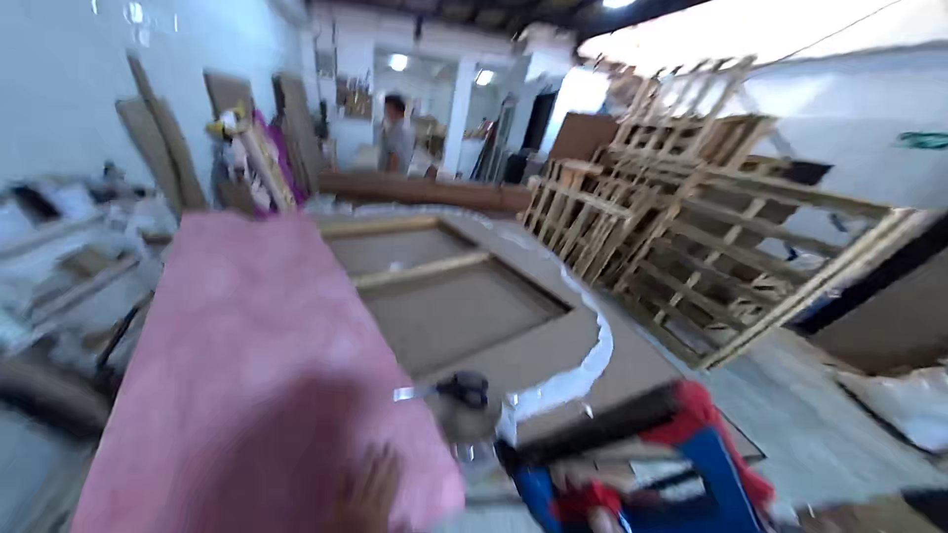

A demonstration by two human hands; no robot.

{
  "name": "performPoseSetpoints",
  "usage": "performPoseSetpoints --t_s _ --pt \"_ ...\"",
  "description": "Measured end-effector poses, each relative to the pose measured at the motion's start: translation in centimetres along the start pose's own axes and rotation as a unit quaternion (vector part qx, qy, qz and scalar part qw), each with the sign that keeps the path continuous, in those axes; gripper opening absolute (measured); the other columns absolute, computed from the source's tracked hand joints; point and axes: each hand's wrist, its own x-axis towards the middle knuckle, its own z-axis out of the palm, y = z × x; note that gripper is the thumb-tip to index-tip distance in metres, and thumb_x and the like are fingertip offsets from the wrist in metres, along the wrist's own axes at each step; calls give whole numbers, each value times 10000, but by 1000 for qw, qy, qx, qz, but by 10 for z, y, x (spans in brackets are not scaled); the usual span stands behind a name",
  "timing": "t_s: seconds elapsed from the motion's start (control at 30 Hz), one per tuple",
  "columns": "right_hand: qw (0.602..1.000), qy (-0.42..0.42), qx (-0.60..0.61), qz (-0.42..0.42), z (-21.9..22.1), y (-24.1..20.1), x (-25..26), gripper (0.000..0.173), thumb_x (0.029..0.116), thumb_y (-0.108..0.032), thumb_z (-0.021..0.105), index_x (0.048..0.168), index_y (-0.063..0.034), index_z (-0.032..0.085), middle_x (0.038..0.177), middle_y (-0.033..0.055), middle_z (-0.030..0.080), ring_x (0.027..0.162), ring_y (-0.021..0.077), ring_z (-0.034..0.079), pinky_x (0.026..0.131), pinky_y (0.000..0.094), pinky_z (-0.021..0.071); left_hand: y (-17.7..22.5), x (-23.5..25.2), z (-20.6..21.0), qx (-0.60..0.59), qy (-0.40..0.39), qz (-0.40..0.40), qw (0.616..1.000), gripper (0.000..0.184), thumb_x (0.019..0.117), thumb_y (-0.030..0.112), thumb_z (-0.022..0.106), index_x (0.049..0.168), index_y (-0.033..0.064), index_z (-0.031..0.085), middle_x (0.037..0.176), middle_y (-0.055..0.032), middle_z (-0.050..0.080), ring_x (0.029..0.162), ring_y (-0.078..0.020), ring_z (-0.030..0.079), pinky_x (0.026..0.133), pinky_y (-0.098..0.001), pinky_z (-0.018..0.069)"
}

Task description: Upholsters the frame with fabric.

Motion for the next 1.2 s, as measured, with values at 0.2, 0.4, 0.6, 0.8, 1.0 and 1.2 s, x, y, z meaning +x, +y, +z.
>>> performPoseSetpoints --t_s 0.2,0.4,0.6,0.8,1.0,1.2 --pt "995 -86 -3 54 17 57 8 371 854 -226 813 1118 -92 590 975 47 767 912 237 763 829 427 659 3 -6 32 75 1 -111 991 737 1003 584 418 1606 164 359 1694 -36 270 1569 -240 218 1250 -588 174" --pt "973 -206 -44 94 48 90 -4 367 846 -153 774 1130 -40 570 982 36 766 924 163 757 803 327 656 14 -17 48 139 72 -59 986 517 1067 398 384 1517 182 518 1612 4 438 1512 -242 363 1201 -656 241" --pt "952 -288 -65 82 76 101 -3 316 855 -148 775 1097 -42 602 967 54 766 901 181 759 796 332 657 13 -16 49 88 98 -55 990 417 1050 333 448 1366 167 664 1543 3 528 1511 -281 363 1178 -698 255" --pt "922 -368 -110 55 85 99 14 323 873 -186 767 1116 -46 607 1004 55 771 932 182 760 807 330 656 11 -18 50 52 124 -38 990 385 1054 305 445 1279 156 719 1463 -5 607 1483 -305 409 1160 -715 273" --pt "886 -443 -138 6 93 98 29 343 892 -211 758 1143 -35 604 1021 76 763 939 227 756 834 392 659 11 -18 46 37 133 -38 990 325 1048 244 481 1208 142 744 1393 -18 658 1461 -314 439 1153 -725 273" --pt "876 -467 -118 -2 104 99 31 345 887 -198 765 1156 -73 589 1016 72 761 932 246 755 830 409 657 10 -17 42 24 136 -47 989 306 1003 139 509 1189 147 752 1358 -34 676 1449 -318 452 1168 -717 255"
